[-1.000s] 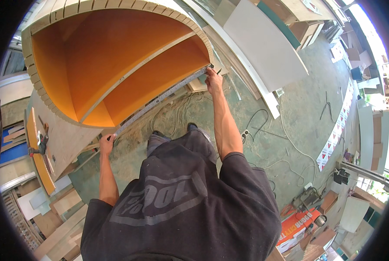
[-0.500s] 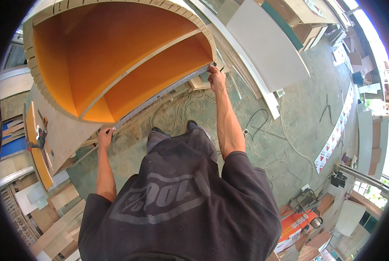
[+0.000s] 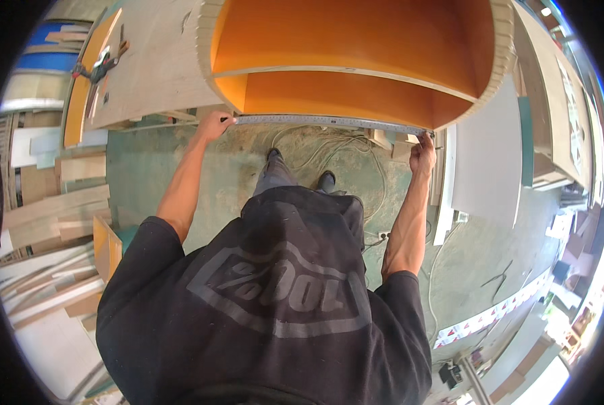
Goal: The person measures the interior dimensions of a curved wooden shelf with a tape measure and pencil, then moves around a workshop to handle yellow wooden panels and other furniture components.
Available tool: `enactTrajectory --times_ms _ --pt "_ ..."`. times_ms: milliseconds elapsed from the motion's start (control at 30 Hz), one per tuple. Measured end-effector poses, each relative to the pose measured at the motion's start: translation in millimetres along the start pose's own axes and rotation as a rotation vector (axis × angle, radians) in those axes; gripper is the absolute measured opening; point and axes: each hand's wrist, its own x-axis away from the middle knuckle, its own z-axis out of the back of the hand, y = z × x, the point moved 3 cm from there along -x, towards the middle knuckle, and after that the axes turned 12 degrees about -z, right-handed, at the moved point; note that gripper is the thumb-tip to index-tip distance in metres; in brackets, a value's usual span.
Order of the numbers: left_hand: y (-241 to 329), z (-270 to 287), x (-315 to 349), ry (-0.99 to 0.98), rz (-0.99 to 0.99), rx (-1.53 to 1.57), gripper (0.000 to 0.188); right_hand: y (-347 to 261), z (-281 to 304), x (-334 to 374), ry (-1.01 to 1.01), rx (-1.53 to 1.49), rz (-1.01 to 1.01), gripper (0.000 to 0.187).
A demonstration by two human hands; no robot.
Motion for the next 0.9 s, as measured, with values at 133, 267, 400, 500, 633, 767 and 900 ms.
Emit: enactTrajectory --times_ms 133,267,400,500,633,767,900 --pt "5 7 -1 0.013 0.044 0.007 0.031 -2 -5 7 0.038 -0.008 0.002 0.009" --pt "3 9 -1 0.053 -0.064 0.02 0.03 -2 -4 6 0.056 -0.025 -0.006 0.009" --pt "1 10 -2 -0.015 -0.019 0.033 0.032 -4 -4 4 0.022 0.028 -0.006 0.01" --pt "6 14 -1 -0.057 0.038 0.03 0.034 -4 -3 5 0.032 0.025 -0.018 0.011" --pt "12 21 -2 -0.033 0.061 0.001 0.035 -3 -3 5 0.046 0.01 -0.013 0.012" --pt "8 20 -4 -0.034 0.032 -0.02 0.035 -2 -2 4 0.078 0.01 -0.017 0.012" --pt "4 17 -5 -0.004 -0.001 -0.035 0.034 -3 -2 3 0.024 -0.006 -0.022 0.011"
